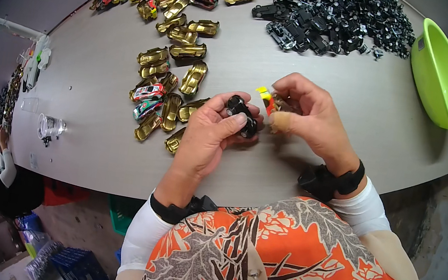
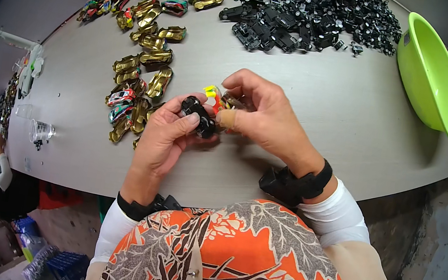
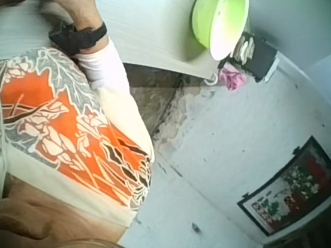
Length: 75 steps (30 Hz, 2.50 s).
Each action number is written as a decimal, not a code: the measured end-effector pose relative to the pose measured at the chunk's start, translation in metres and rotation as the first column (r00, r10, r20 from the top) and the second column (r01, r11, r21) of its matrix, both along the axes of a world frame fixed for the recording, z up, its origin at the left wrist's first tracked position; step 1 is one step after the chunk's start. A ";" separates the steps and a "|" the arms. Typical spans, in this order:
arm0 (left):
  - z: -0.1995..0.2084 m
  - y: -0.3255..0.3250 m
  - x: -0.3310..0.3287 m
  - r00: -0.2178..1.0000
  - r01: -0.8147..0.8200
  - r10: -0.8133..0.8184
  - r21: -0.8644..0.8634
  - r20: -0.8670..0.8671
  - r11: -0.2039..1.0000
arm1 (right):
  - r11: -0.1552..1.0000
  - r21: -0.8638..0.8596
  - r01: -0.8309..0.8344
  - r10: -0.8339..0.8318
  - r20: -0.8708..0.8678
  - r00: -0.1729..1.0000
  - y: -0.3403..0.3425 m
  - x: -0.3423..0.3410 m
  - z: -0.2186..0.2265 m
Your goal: The person assembles small toy cars by hand, picking up black chassis and gold or colored bodies from a table. They fit the bodies onto the chassis one at a time and place the completed cars back on the table among other parts.
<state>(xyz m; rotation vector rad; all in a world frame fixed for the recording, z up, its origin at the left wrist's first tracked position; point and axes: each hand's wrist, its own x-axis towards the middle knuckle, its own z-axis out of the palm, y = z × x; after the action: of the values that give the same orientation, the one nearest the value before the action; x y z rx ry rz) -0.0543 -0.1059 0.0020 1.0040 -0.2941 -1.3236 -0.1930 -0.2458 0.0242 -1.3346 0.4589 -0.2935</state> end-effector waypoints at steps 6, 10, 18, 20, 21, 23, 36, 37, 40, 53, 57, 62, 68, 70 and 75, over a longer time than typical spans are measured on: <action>0.005 -0.001 0.004 0.994 -0.049 0.041 -0.073 -0.104 0.996 | 0.994 0.062 0.092 -0.097 0.088 0.991 0.012 0.000 0.006; 0.003 0.000 0.004 0.993 -0.062 0.051 -0.101 -0.110 0.993 | 0.989 -0.004 0.147 -0.144 0.178 0.974 0.018 0.002 0.003; 0.006 0.000 0.000 0.996 -0.055 0.047 -0.117 -0.072 0.992 | 0.967 -0.191 0.167 -0.136 0.165 0.977 0.023 0.002 -0.004; 0.007 0.000 -0.001 0.997 -0.055 0.048 -0.111 -0.066 0.992 | 0.961 -0.224 0.163 -0.128 0.162 0.978 0.024 0.002 -0.003; 0.009 0.000 -0.001 0.996 -0.058 0.051 -0.107 -0.067 0.993 | 0.960 -0.231 0.156 -0.119 0.167 0.979 0.024 0.002 -0.003; 0.009 0.000 -0.003 0.997 -0.058 0.053 -0.093 -0.050 0.994 | 0.951 -0.273 0.144 -0.104 0.154 0.983 0.025 0.002 -0.003; 0.014 0.002 -0.004 0.997 -0.036 0.041 -0.072 0.068 0.997 | 0.923 -0.376 0.075 -0.011 0.171 0.985 0.026 0.005 -0.004; 0.013 0.002 -0.005 0.996 -0.039 0.044 -0.073 0.074 0.997 | 0.927 -0.371 0.063 0.000 0.169 0.986 0.026 0.005 -0.004; 0.011 0.002 -0.006 0.986 -0.033 0.048 -0.093 0.161 0.995 | 0.874 -0.483 0.053 0.035 0.170 0.985 0.023 0.005 -0.005; 0.012 0.002 -0.011 0.923 0.043 -0.002 -0.097 0.384 0.994 | 0.869 -0.494 0.028 0.018 0.088 0.996 0.026 0.002 0.002; 0.007 0.003 -0.014 0.888 0.049 0.015 -0.128 0.460 0.991 | 0.843 -0.534 0.060 -0.006 0.101 0.995 0.026 0.003 0.001; 0.006 0.004 -0.013 0.807 0.117 -0.039 -0.094 0.589 0.989 | 0.834 -0.552 -0.004 0.051 0.069 0.996 0.023 0.000 0.003; 0.012 0.005 -0.025 0.883 0.060 -0.011 -0.092 0.468 0.994 | 0.820 -0.552 0.151 -0.068 0.169 0.983 0.026 0.002 -0.004; 0.007 0.006 -0.020 0.887 0.113 -0.060 -0.088 0.458 0.990 | 0.833 -0.530 0.159 -0.071 0.182 0.981 0.025 0.001 -0.006; 0.003 0.008 -0.006 0.973 0.097 -0.072 -0.106 0.219 0.990 | 0.883 -0.468 0.043 0.019 0.128 0.992 0.018 -0.002 -0.001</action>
<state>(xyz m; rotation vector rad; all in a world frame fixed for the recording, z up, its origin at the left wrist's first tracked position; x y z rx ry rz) -0.0607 -0.0976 0.0055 1.0465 -0.5776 -1.2602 -0.1946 -0.2283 0.0235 -1.7759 0.2933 -0.5237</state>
